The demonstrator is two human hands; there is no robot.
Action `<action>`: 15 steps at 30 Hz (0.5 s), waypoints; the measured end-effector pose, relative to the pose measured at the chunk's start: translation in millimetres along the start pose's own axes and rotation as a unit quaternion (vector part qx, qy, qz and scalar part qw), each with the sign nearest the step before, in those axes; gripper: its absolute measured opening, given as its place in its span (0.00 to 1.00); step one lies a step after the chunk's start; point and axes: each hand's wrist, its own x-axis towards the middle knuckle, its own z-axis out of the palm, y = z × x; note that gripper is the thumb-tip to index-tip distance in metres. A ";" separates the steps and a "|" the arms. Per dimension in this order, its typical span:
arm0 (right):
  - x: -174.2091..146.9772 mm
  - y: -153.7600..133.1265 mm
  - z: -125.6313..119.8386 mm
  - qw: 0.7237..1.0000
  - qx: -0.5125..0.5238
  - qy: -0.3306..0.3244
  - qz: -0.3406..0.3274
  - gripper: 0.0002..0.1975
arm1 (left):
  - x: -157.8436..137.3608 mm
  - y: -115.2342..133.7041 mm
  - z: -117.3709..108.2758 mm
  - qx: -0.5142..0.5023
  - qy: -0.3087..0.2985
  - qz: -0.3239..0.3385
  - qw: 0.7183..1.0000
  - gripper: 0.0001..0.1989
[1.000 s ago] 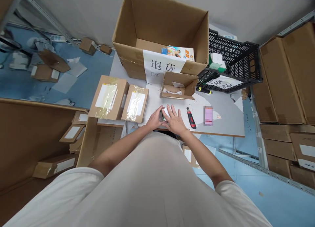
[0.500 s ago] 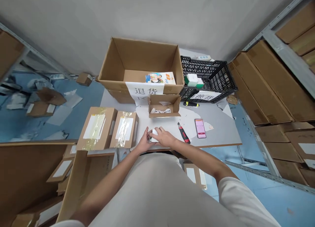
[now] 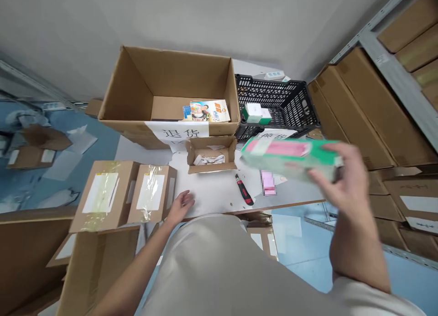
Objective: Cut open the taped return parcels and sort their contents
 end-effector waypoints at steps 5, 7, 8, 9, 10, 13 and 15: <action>112.2 95.0 -6.6 0.963 -0.178 0.145 0.140 0.32 | -3.7 2.0 19.9 0.087 -0.032 -0.015 0.996 0.27; 152.3 132.0 37.5 0.950 -0.184 0.086 0.238 0.32 | -9.3 3.4 24.5 0.113 -0.044 -0.007 0.993 0.27; 166.5 146.9 63.6 0.945 -0.182 0.042 0.269 0.31 | -12.9 3.7 25.2 0.127 -0.050 -0.005 0.991 0.27; 176.4 158.9 89.8 0.940 -0.182 0.007 0.288 0.30 | -16.7 3.4 24.8 0.141 -0.054 -0.007 0.988 0.28; 182.2 168.1 114.7 0.936 -0.181 -0.035 0.300 0.31 | -20.9 2.6 23.6 0.154 -0.057 -0.011 0.986 0.28; 182.8 184.4 175.0 0.920 -0.171 -0.143 0.323 0.33 | -33.6 -2.5 17.0 0.188 -0.055 -0.032 0.980 0.28; 179.7 191.8 201.0 0.910 -0.174 -0.200 0.320 0.34 | -41.8 -6.3 12.6 0.208 -0.047 -0.044 0.976 0.27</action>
